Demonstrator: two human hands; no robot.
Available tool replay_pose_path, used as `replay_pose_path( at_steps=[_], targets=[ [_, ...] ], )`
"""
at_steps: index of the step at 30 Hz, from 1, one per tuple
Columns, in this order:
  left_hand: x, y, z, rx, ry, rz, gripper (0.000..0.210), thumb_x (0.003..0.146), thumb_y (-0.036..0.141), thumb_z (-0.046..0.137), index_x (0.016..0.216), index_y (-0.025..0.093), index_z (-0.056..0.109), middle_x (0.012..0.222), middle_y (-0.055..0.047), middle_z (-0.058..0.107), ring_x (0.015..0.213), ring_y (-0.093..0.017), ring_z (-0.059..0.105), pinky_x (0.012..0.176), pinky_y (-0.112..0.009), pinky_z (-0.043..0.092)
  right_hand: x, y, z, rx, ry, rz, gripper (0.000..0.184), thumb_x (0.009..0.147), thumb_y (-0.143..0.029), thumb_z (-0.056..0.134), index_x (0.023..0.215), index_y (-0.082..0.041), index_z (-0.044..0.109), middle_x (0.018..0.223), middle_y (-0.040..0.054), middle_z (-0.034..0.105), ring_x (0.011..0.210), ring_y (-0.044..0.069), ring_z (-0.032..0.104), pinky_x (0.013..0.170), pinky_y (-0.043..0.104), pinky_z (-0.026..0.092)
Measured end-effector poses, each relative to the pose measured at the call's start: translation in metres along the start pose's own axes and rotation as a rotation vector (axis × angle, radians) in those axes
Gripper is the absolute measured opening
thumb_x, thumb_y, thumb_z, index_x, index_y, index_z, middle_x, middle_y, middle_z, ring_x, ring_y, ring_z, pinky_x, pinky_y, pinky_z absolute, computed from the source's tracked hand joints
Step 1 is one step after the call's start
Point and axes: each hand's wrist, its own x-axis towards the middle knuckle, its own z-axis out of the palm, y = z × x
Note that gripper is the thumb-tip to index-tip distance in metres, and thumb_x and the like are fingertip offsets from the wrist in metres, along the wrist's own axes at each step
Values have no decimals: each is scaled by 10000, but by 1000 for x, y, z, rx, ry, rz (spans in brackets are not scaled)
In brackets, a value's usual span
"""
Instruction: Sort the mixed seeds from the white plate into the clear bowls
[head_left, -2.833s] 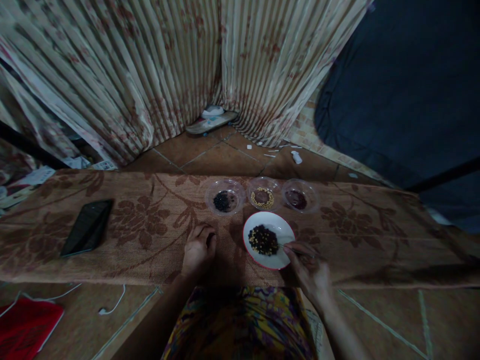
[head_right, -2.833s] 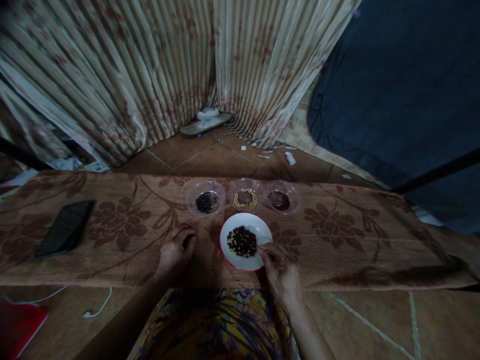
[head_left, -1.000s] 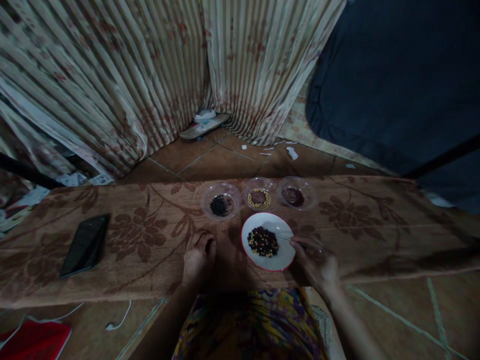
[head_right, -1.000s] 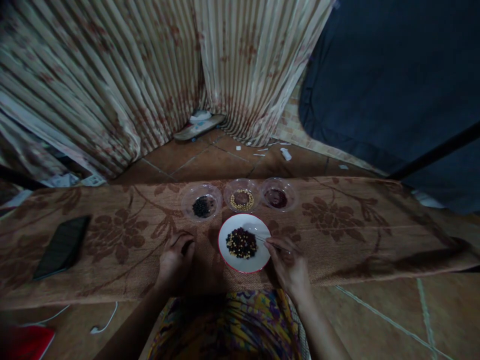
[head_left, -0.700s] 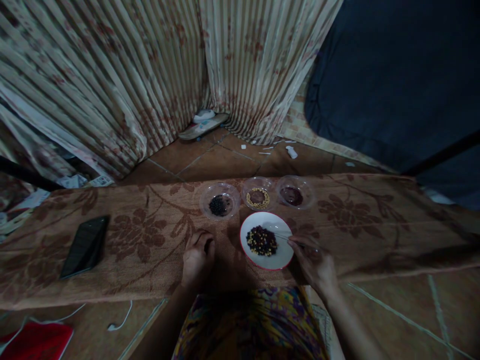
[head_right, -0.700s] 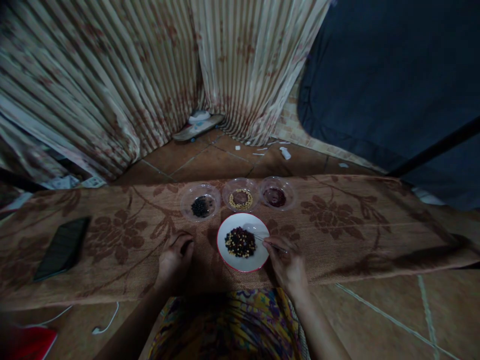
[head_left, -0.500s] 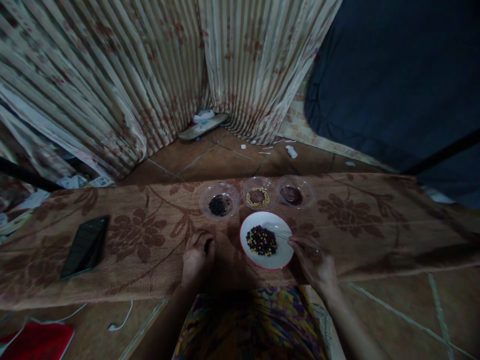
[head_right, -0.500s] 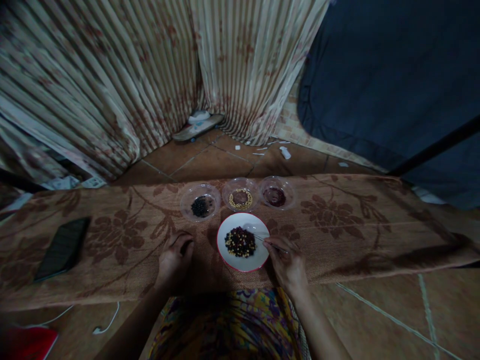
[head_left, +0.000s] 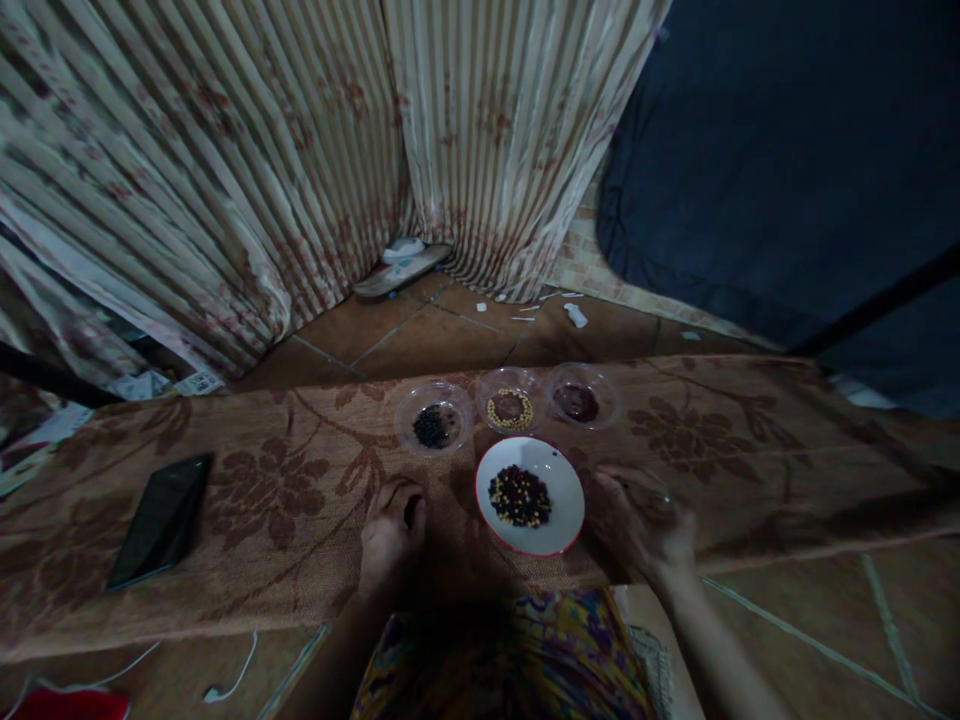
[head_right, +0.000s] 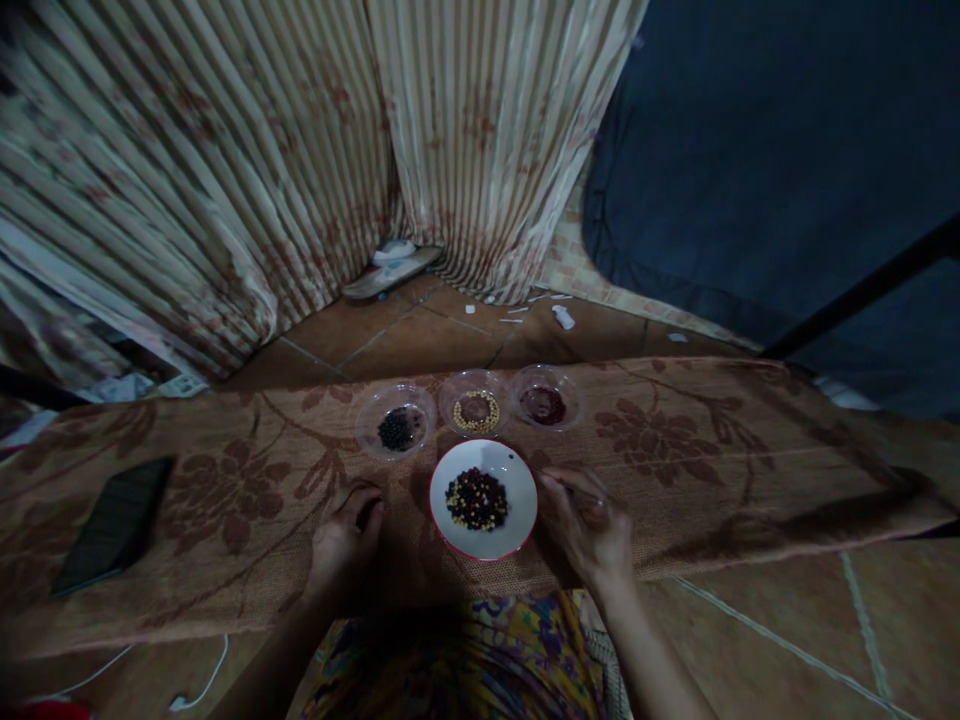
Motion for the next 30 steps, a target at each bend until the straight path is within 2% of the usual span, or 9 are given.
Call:
replay_pose_path(
  at_steps=[4,7,9,12,15,18,21,26,30],
  targets=[
    [0,-4,0,7,18,17,200,908,321,504,984,236,668,1050,-61,672,1006,-226,627,925,-372,522,47,6,-5,-46,215,-79,240,837,-421,673,749,-209,743,794,67,760,756,216,704,702,337,549],
    [1,-5,0,6,30,28,198,911,321,499,978,238,666,1028,-57,677,982,-225,629,914,-377,526,72,17,-4,8,261,-47,248,824,-420,681,770,-183,731,799,86,753,745,205,691,707,335,550],
    [1,-5,0,0,30,34,196,910,320,498,969,234,664,1021,-59,678,974,-225,630,910,-377,528,74,22,-2,62,270,-15,240,808,-411,700,785,-174,727,800,86,749,734,197,684,697,329,549],
    [2,-3,-1,6,27,35,197,905,324,503,967,231,665,1036,-65,676,985,-228,629,916,-377,525,57,20,2,123,283,23,214,795,-393,721,780,-179,729,806,75,748,747,195,686,706,329,549],
    [2,0,-2,10,8,24,203,908,316,492,969,222,661,1044,-69,671,997,-225,627,919,-368,521,29,13,3,140,223,96,206,777,-391,740,769,-185,740,803,73,750,759,209,694,708,339,551],
    [2,2,-3,13,1,15,198,910,311,492,967,225,661,1043,-66,668,1007,-222,624,928,-361,514,2,8,3,160,73,186,222,770,-415,752,786,-193,752,824,80,755,768,229,702,702,355,561],
    [2,2,-2,11,-2,13,193,910,308,496,962,222,661,1049,-67,665,1016,-221,621,933,-355,509,-17,5,2,192,-80,202,243,775,-441,758,816,-201,761,840,81,754,787,244,704,727,378,574],
    [0,2,-2,2,-15,8,194,904,300,501,989,224,658,1060,-65,670,1026,-220,623,946,-359,505,-28,-7,1,160,-178,162,263,808,-467,723,792,-207,760,842,81,742,790,237,704,675,343,583],
    [0,3,-3,7,-10,-4,190,897,296,508,989,230,659,1060,-63,669,1017,-218,628,932,-354,511,-28,-9,6,123,-213,107,236,850,-448,684,813,-228,758,870,67,742,826,220,712,713,328,589]
  ],
)
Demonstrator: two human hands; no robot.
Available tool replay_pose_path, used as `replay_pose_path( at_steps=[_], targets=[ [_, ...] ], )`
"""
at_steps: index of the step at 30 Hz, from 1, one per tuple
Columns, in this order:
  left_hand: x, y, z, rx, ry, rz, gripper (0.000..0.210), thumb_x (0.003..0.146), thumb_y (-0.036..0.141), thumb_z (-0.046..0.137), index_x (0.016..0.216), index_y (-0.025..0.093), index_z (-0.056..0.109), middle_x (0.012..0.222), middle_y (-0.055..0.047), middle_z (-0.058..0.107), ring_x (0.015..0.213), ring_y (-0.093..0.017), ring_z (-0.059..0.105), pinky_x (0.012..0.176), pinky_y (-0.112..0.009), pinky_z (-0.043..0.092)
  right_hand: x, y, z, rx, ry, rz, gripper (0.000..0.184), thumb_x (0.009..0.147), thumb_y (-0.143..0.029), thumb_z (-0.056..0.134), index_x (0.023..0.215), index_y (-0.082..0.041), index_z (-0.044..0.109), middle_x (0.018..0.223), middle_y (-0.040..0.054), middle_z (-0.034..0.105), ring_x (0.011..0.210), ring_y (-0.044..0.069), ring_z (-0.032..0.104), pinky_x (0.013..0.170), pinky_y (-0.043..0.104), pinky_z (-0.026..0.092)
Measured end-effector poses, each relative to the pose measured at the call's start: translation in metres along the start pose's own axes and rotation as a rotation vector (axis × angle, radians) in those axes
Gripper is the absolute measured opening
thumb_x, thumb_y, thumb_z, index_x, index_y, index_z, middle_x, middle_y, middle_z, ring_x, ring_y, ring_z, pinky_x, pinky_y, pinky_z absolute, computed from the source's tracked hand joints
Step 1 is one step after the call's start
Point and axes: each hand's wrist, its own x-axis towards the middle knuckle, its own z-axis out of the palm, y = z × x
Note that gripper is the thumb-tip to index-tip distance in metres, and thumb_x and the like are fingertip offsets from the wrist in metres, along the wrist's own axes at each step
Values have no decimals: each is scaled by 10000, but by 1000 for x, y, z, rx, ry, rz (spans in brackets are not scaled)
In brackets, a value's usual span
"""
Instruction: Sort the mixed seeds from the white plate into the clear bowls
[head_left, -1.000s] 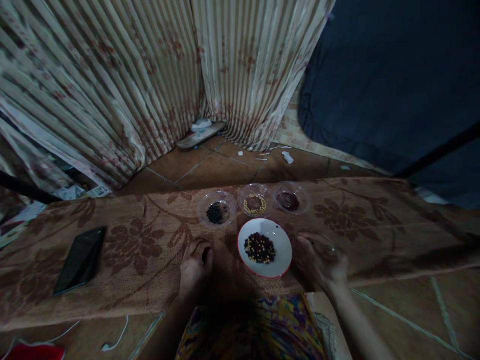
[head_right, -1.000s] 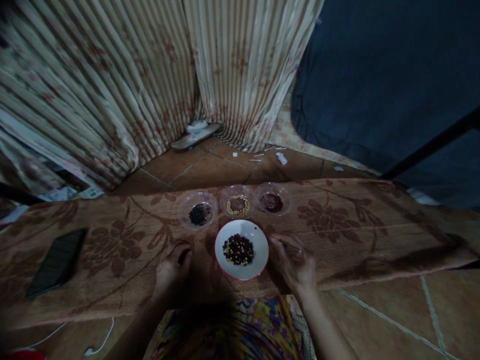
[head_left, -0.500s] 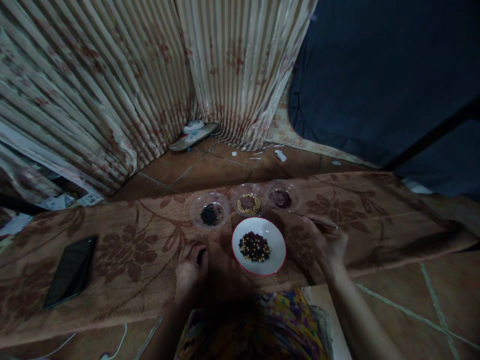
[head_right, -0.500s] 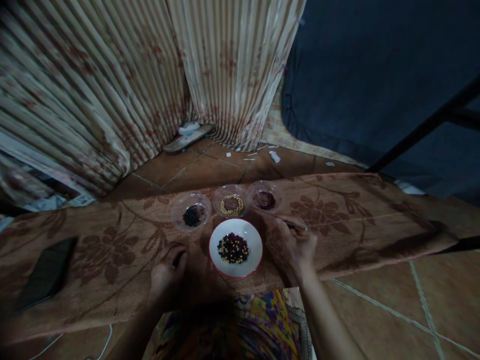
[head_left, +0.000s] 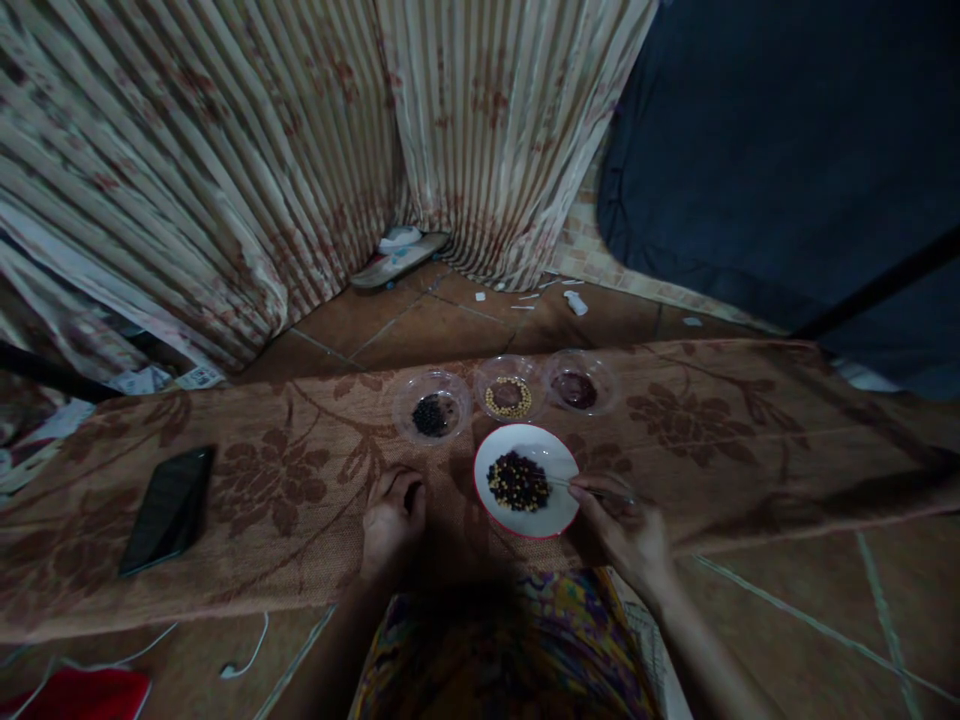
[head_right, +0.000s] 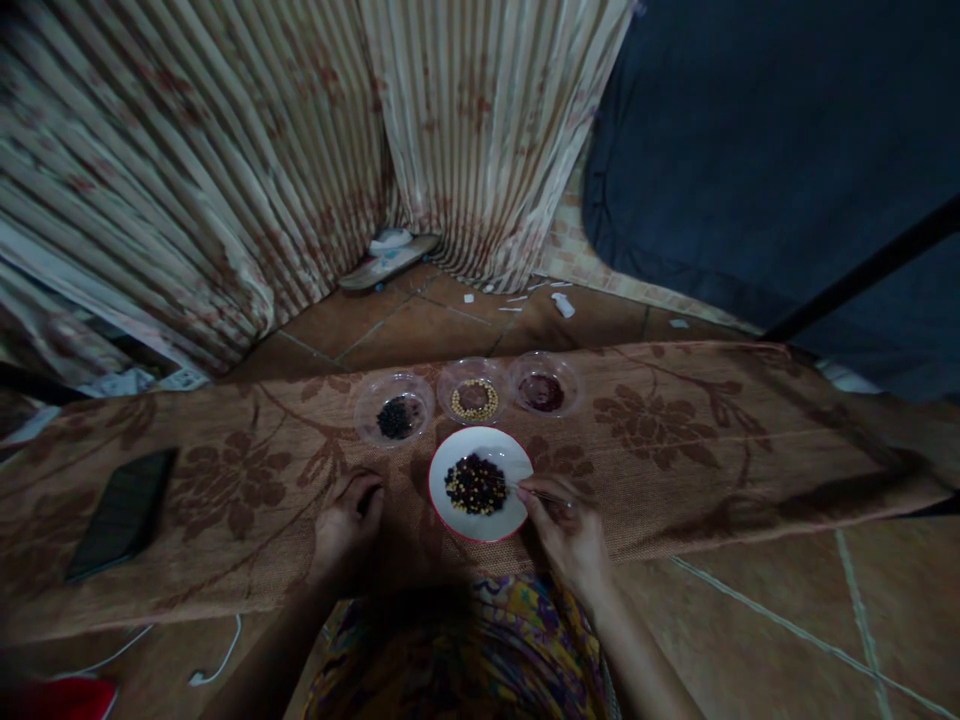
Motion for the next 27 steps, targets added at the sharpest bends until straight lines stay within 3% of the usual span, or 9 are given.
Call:
replay_pose_path(
  at_steps=[17,27],
  targets=[
    [0,0,1,-7,5,-6,183,898,286,507,967,235,669,1055,-58,673,1008,-220,623,932,-365,516,4,15,11,-119,-64,-88,221,898,-437,639,874,-248,751,956,65,760,899,231,719,814,375,576],
    [0,-1,2,-15,25,-1,166,904,288,509,962,248,659,1030,-50,679,981,-214,640,905,-356,530,5,8,7,-67,17,-54,248,861,-471,670,833,-239,756,879,72,757,830,235,722,721,338,591]
  ],
)
